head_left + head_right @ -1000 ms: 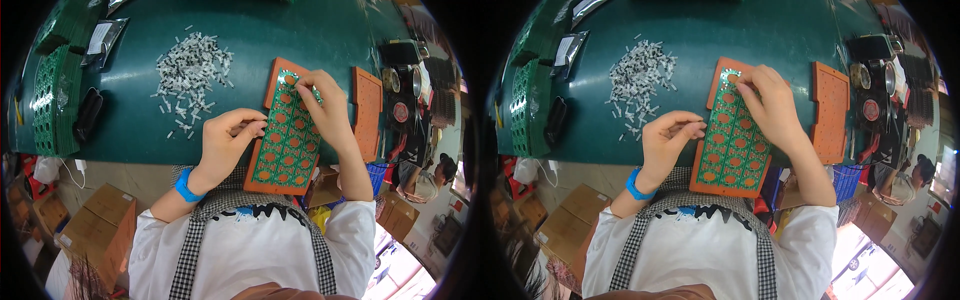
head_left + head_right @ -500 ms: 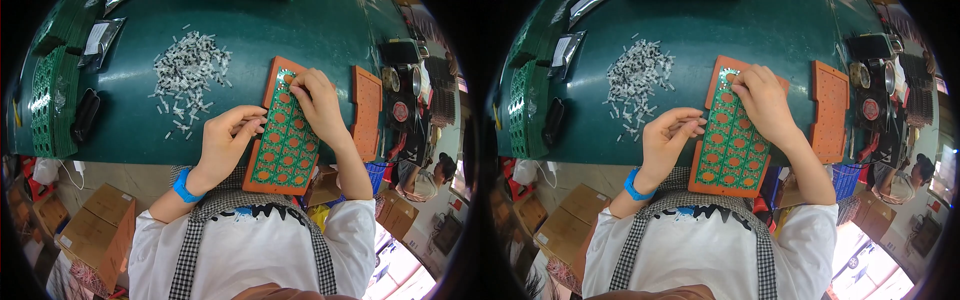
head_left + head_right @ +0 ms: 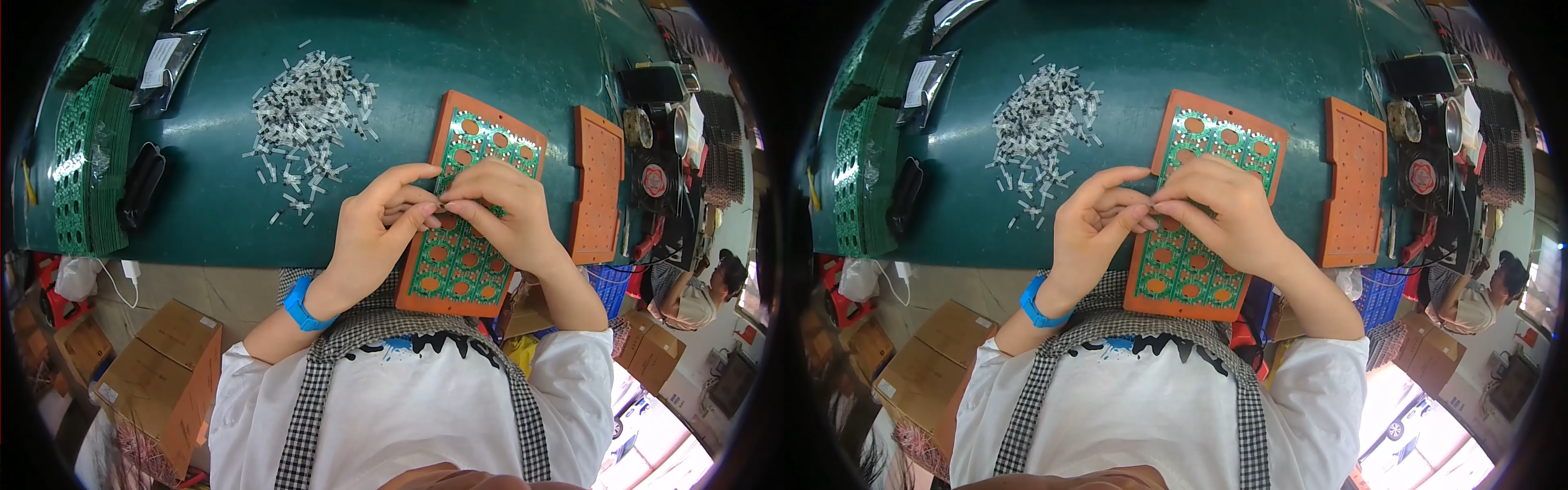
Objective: The person inserts small plastic pins by hand into a circuit board, taking them from a component tray.
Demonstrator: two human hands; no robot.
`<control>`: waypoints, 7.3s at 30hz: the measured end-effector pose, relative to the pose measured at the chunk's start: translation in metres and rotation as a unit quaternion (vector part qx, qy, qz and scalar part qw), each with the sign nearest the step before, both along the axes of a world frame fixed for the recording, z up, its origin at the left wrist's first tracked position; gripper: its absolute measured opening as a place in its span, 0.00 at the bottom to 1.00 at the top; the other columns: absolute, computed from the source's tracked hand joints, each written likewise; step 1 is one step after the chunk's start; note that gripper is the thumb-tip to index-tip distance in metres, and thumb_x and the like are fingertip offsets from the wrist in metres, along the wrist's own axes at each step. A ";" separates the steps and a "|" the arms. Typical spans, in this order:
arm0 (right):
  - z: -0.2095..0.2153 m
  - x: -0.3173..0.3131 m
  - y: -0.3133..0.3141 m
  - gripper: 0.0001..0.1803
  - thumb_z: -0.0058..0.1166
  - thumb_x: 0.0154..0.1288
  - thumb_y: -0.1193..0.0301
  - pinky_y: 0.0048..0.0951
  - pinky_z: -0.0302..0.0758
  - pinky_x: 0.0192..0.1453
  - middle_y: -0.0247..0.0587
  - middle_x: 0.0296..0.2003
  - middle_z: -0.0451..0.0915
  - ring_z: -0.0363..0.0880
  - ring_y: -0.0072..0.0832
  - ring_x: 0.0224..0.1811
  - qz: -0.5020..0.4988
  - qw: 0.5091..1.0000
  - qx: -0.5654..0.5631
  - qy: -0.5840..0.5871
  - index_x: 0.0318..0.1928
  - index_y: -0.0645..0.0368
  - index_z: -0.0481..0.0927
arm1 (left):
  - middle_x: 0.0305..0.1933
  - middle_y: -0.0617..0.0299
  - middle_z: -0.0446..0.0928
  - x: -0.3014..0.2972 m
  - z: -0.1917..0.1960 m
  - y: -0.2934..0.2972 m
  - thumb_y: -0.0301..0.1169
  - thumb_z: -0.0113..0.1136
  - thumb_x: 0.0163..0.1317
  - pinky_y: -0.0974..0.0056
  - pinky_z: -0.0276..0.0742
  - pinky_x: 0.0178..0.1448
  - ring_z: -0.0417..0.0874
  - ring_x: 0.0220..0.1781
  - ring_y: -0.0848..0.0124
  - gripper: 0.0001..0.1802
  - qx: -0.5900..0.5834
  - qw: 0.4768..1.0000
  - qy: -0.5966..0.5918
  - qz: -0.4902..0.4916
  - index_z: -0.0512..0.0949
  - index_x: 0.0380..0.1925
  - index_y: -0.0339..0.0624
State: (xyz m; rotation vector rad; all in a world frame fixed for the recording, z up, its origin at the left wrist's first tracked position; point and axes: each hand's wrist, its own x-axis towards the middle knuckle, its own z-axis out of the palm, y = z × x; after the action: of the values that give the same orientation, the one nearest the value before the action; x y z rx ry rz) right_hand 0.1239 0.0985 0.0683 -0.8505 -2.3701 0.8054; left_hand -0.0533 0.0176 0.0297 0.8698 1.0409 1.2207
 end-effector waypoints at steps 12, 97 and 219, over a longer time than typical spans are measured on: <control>0.001 0.009 0.015 0.05 0.57 0.60 0.78 0.36 0.74 0.43 0.42 0.35 0.77 0.78 0.40 0.41 -0.030 0.996 -0.033 -0.072 0.35 0.62 0.74 | 0.38 0.55 0.83 -0.007 0.001 0.004 0.20 0.56 0.65 0.70 0.77 0.49 0.83 0.44 0.73 0.15 0.031 0.998 0.048 -0.039 0.72 0.52 0.32; -0.004 -0.005 -0.043 0.12 0.66 0.52 0.78 0.30 0.76 0.38 0.40 0.34 0.81 0.82 0.33 0.35 -0.061 0.995 -0.072 0.043 0.39 0.62 0.81 | 0.43 0.55 0.82 -0.005 0.009 -0.011 0.18 0.53 0.66 0.70 0.80 0.52 0.83 0.47 0.72 0.16 -0.009 0.999 -0.045 -0.008 0.73 0.55 0.31; -0.004 0.011 -0.083 0.08 0.60 0.55 0.80 0.35 0.73 0.43 0.42 0.35 0.74 0.75 0.40 0.40 -0.033 0.997 -0.044 -0.060 0.34 0.62 0.75 | 0.36 0.60 0.78 -0.019 0.011 -0.023 0.19 0.58 0.61 0.71 0.78 0.41 0.81 0.37 0.73 0.07 0.087 0.981 0.161 0.061 0.82 0.38 0.35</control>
State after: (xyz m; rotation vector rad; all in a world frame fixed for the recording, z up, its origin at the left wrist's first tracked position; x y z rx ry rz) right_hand 0.1352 0.0151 0.0641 -1.0337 -2.4113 0.8594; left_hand -0.0724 -0.0053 0.0402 1.1831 1.2741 1.3145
